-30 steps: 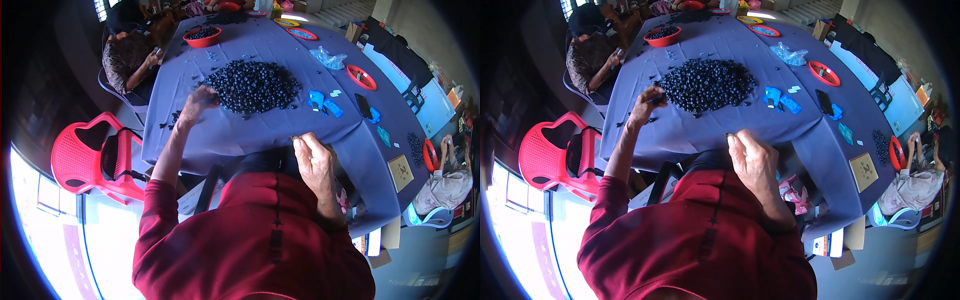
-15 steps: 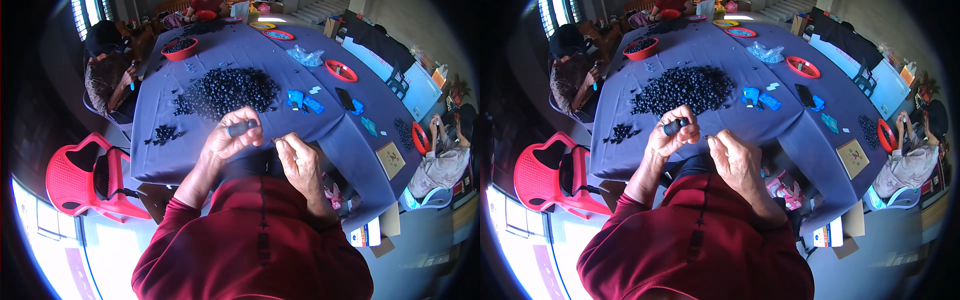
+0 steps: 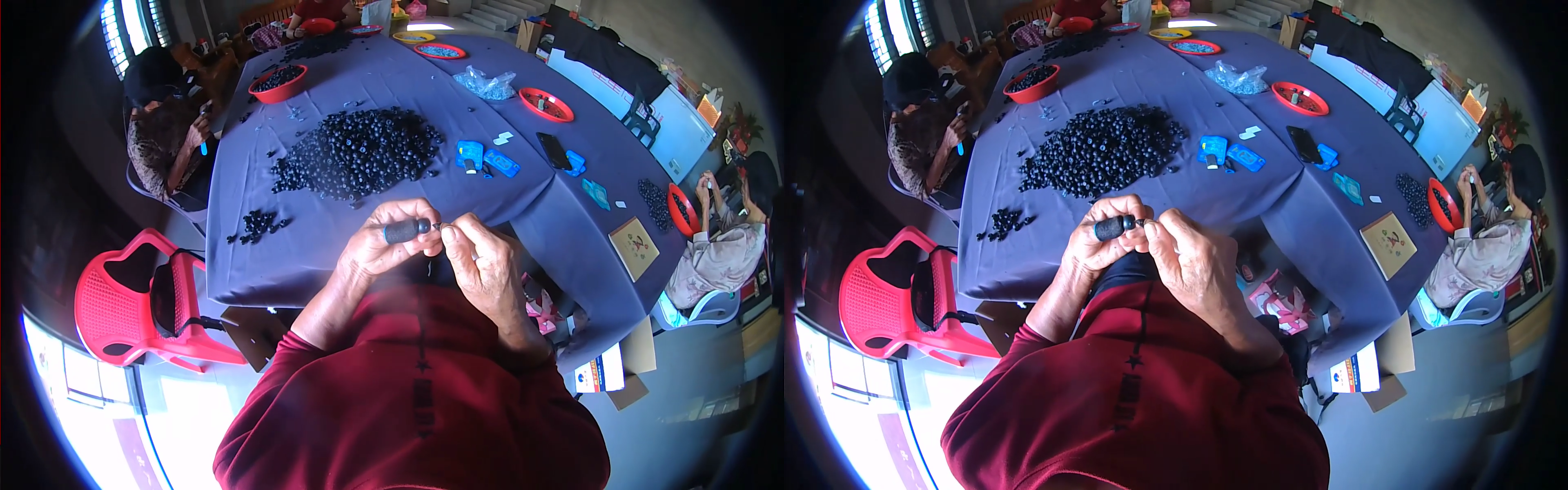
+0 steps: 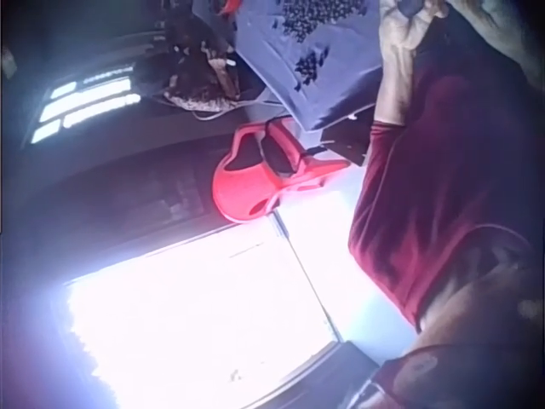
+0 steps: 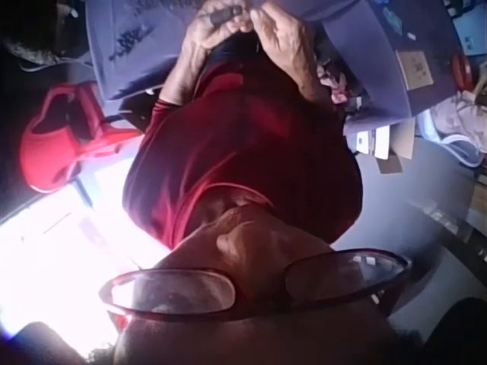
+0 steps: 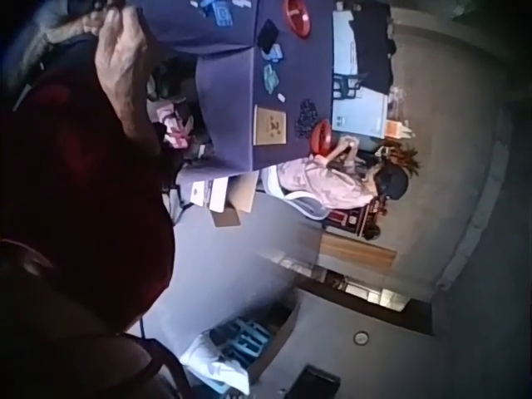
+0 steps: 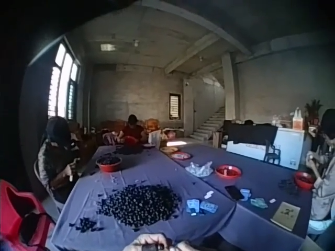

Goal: The person picks up small components from a pile on the table and assembles them by fitting pieces together by hand.

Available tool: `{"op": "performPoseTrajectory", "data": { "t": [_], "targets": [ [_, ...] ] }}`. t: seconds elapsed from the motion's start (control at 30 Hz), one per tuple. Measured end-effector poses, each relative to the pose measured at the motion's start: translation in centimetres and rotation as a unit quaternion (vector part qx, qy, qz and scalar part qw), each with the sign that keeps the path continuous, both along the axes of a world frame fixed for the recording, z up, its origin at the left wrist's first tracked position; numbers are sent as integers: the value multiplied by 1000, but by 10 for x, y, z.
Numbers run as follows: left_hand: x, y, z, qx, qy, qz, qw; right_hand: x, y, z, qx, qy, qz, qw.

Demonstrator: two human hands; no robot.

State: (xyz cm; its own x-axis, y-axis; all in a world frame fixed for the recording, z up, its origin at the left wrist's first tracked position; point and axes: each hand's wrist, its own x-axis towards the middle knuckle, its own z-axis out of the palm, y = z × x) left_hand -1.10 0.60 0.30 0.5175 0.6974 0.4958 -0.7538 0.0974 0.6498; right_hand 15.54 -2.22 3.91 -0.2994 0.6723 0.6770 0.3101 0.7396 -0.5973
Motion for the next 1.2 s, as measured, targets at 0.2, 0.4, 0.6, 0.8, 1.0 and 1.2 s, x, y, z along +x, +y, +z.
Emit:
{"op": "performPoseTrajectory", "data": {
  "t": [0.2, 0.4, 0.6, 0.8, 1.0, 1.2],
  "targets": [
    [-1, 3, -9, -35, -1, -11, 999, 1, 6, -9, 8, -11, 11, 1000],
    [-1, 2, -10, -42, 8, 8, 999, -1, 6, -9, 8, -8, 1, 1000],
    [-1, 1, -7, -38, 23, 16, 999, -2, 3, -6, 8, -20, -6, 1000],
    [-2, 3, -10, -16, 5, -6, 1000, -3, 4, -7, 12, -8, 2, 1000],
    [0, 0, -7, -48, 3, 6, 999, -3, 5, -8, 13, -11, 5, 1000],
    [0, 0, -8, -44, -9, -14, 999, -6, 6, -11, 25, 16, 20, 999]
  ]
}}
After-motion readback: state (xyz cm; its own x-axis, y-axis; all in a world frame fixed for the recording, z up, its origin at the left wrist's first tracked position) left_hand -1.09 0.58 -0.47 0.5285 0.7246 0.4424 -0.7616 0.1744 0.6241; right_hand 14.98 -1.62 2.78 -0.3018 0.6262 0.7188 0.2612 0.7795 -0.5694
